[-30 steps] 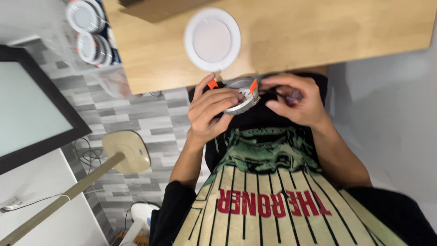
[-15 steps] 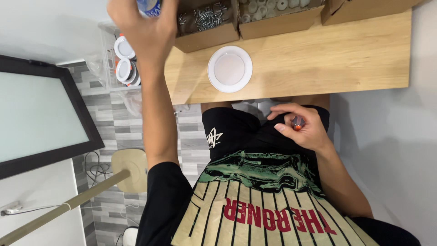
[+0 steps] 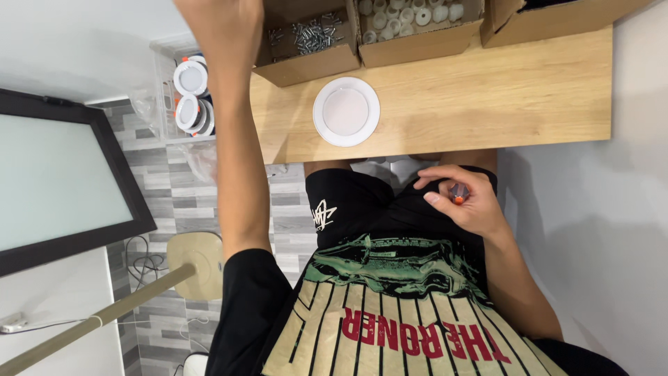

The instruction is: The person assembles LED light fixtures by using a screwdriver to tighten screws on the back of the LED module. They handle the LED module, a white plastic ring, and a screwdriver, placing the ring onto the module and securing it.

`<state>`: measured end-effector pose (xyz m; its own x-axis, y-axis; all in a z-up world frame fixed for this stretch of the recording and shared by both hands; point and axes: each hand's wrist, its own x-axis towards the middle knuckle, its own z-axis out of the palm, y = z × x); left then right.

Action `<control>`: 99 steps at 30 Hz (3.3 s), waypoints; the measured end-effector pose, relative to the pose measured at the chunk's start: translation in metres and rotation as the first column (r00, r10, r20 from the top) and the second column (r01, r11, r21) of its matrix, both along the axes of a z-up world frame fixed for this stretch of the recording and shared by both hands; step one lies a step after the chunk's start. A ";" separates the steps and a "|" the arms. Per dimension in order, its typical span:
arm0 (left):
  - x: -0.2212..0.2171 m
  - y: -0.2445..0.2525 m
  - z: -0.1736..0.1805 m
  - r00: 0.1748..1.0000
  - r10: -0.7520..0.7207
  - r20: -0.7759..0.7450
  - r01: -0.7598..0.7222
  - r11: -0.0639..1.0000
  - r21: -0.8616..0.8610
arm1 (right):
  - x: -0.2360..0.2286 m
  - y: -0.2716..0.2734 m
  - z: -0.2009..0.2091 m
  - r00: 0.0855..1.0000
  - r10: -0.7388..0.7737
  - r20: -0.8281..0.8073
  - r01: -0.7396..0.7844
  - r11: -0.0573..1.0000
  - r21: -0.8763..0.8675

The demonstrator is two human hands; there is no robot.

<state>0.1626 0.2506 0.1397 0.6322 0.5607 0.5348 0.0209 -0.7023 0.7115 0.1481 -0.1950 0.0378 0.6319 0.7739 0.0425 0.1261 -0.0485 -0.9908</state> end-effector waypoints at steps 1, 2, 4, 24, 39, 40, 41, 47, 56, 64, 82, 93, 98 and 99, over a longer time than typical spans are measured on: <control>-0.010 -0.021 0.015 0.994 -0.033 0.101 0.010 0.976 0.217 | 0.000 0.000 0.001 1.000 -0.003 -0.018 0.002 1.000 -0.015; -0.020 -0.041 0.029 0.978 -0.089 0.190 0.000 0.906 0.424 | 0.000 0.000 0.001 0.999 -0.005 -0.037 0.004 1.000 -0.031; -0.044 -0.072 0.022 0.967 -0.215 0.134 0.153 0.916 0.372 | 0.002 0.002 0.001 0.999 -0.019 -0.033 0.017 0.998 -0.062; -0.098 -0.126 -0.098 0.878 -0.329 -0.347 0.402 0.900 0.166 | 0.081 0.058 0.027 0.447 0.191 0.874 0.166 0.942 -0.290; -0.116 -0.185 -0.147 0.771 0.125 0.625 0.610 -0.428 -0.667 | 0.089 0.070 0.008 0.302 0.204 0.931 0.236 0.930 -0.280; -0.116 -0.187 -0.148 0.777 0.128 0.616 0.599 -0.451 -0.662 | 0.088 0.069 0.009 0.359 0.182 0.916 0.203 0.942 -0.266; -0.115 -0.189 -0.149 0.784 0.131 0.607 0.588 -0.472 -0.657 | 0.087 0.070 0.010 0.415 0.160 0.896 0.171 0.953 -0.249; -0.116 -0.194 -0.135 0.760 0.060 0.648 0.594 -0.471 -0.653 | 0.071 0.074 0.012 0.673 -0.037 0.739 0.064 0.998 -0.008; -0.116 -0.200 -0.164 0.888 -0.086 0.451 0.416 -0.263 -0.870 | 0.037 0.072 0.015 0.901 -0.142 0.409 0.144 0.989 0.027; -0.104 -0.186 -0.193 0.885 -0.316 0.342 0.410 0.179 -0.894 | 0.038 0.048 -0.025 0.961 -0.253 -0.110 0.272 0.934 0.232; -0.011 -0.146 -0.013 0.861 -0.357 0.361 0.472 0.825 -0.310 | 0.032 0.005 -0.039 0.835 -0.377 -0.400 0.486 0.846 0.219; -0.002 -0.141 -0.011 0.941 -0.305 0.145 0.265 0.933 0.242 | 0.030 0.007 -0.033 0.850 -0.360 -0.384 0.458 0.866 0.202; -0.053 -0.155 -0.031 0.886 -0.459 0.072 0.463 0.885 -0.052 | 0.030 0.014 -0.032 0.870 -0.363 -0.333 0.441 0.875 0.199; -0.061 -0.156 -0.040 0.886 -0.458 0.069 0.462 0.885 -0.058 | 0.030 0.016 -0.031 0.869 -0.364 -0.336 0.441 0.876 0.193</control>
